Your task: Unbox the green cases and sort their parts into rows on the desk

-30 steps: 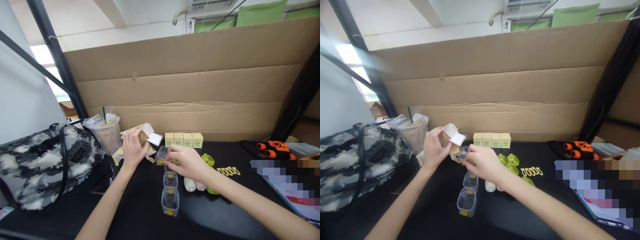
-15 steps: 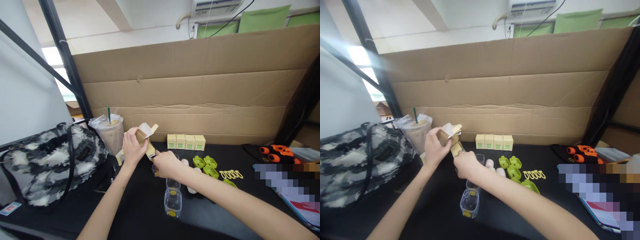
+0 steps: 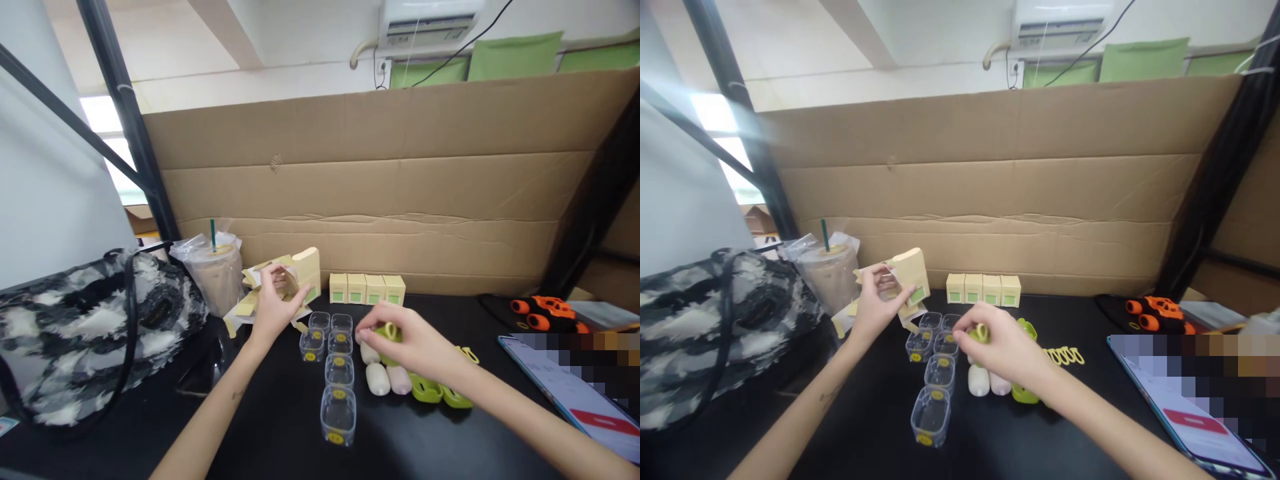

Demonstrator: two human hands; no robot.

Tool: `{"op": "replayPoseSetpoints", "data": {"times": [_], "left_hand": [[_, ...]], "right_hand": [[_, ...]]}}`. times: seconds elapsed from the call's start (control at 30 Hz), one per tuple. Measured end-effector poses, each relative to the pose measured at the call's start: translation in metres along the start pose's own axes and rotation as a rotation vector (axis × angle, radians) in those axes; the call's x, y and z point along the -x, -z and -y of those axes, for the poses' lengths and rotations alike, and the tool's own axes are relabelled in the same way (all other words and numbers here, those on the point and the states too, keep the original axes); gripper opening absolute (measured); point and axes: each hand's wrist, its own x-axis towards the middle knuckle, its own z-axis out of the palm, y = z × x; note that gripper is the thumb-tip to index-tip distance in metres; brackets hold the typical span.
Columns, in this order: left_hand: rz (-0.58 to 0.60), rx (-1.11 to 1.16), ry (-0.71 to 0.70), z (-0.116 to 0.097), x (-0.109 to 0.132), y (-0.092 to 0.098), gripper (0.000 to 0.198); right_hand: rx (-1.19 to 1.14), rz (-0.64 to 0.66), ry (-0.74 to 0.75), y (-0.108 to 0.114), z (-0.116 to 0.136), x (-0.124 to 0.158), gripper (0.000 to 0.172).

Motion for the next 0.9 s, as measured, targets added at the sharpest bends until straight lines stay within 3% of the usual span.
{"op": "replayPoseSetpoints", "data": {"times": [0.1, 0.17, 0.23, 0.37, 0.43, 0.53, 0.77, 0.9], "left_hand": [[0.193, 0.263, 0.091, -0.023, 0.010, -0.008, 0.048], [0.320, 0.548, 0.278, -0.041, 0.020, -0.014, 0.048], [0.393, 0.761, 0.513, -0.057, 0.031, -0.020, 0.046], [0.510, 0.929, 0.837, -0.076, 0.050, -0.027, 0.043], [0.572, 0.971, 0.905, -0.079, 0.054, -0.027, 0.043], [0.624, 1.015, 0.985, -0.080, 0.058, -0.028, 0.039], [0.655, 1.005, 1.020, -0.075, 0.066, -0.034, 0.033], [0.649, 0.995, 1.058, -0.076, 0.065, -0.033, 0.031]], "right_hand": [[-0.169, -0.157, 0.024, 0.004, -0.022, 0.021, 0.014], [-0.166, -0.236, 0.057, 0.000, -0.033, 0.033, 0.020], [-0.040, -0.291, 0.152, -0.007, -0.039, 0.042, 0.029], [0.483, -0.420, 0.569, -0.015, -0.036, 0.052, 0.033], [0.617, -0.498, 0.661, -0.014, -0.030, 0.052, 0.030], [0.642, -0.567, 0.655, -0.013, -0.026, 0.054, 0.027], [0.632, -0.499, 0.630, -0.021, -0.038, 0.062, 0.023], [0.648, -0.536, 0.635, -0.018, -0.035, 0.061, 0.027]]}}
